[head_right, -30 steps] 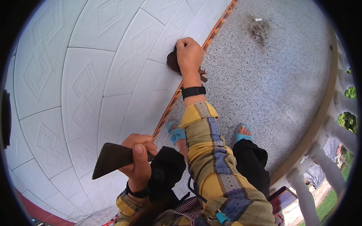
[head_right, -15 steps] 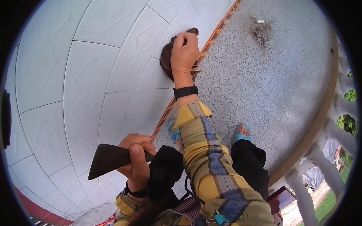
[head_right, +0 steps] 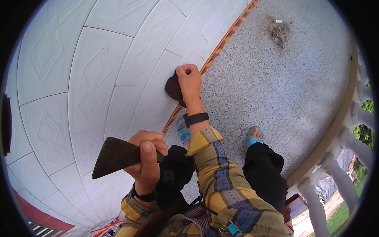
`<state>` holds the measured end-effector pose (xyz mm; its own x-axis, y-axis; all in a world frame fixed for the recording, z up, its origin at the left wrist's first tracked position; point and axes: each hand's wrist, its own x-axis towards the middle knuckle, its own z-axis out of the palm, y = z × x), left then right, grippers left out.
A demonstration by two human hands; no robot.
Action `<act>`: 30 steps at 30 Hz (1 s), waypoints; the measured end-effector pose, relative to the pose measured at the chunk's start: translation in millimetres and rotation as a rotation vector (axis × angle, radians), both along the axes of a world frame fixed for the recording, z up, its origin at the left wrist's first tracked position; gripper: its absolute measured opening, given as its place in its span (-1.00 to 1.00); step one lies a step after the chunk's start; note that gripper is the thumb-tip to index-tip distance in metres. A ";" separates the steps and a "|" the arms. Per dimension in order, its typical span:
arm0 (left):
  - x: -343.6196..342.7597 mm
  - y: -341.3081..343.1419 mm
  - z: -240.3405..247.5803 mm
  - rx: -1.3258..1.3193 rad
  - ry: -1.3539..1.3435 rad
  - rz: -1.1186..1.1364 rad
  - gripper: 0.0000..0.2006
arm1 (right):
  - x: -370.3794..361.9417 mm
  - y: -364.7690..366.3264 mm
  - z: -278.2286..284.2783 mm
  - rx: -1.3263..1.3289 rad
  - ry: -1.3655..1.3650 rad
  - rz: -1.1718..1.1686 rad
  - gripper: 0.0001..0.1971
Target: The person kneels on a balcony and wipes the base of a tiled wall with a dark cloth. They hold a scraper in the other hand but do not use it. The person moves along the wall, cleaning the junction between the white tiles and the floor.
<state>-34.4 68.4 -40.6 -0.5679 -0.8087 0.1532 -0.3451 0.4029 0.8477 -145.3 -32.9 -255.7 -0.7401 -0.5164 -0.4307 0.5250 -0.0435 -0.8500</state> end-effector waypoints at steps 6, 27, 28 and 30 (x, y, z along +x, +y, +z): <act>12.5 -1.4 3.2 0.016 0.017 0.005 -0.82 | 13.2 -1.0 41.4 -0.140 0.179 -0.036 -0.83; 22.1 -3.6 7.2 -0.035 0.046 -0.026 -0.83 | -4.2 -4.7 30.4 0.090 0.240 -0.027 -0.84; 21.7 -3.6 7.4 -0.043 0.036 -0.039 -0.83 | -7.5 -4.1 33.5 0.238 0.226 -0.037 -0.84; 21.0 -5.2 8.2 -0.051 0.032 -0.054 -0.82 | -8.9 -2.5 45.0 0.080 0.310 -0.009 -0.86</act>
<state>-13.4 63.2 -32.4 -0.6044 -0.7680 0.2121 -0.2946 0.4627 0.8361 -154.2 -35.4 -210.6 -0.8469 -0.4828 -0.2228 0.2399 0.0268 -0.9704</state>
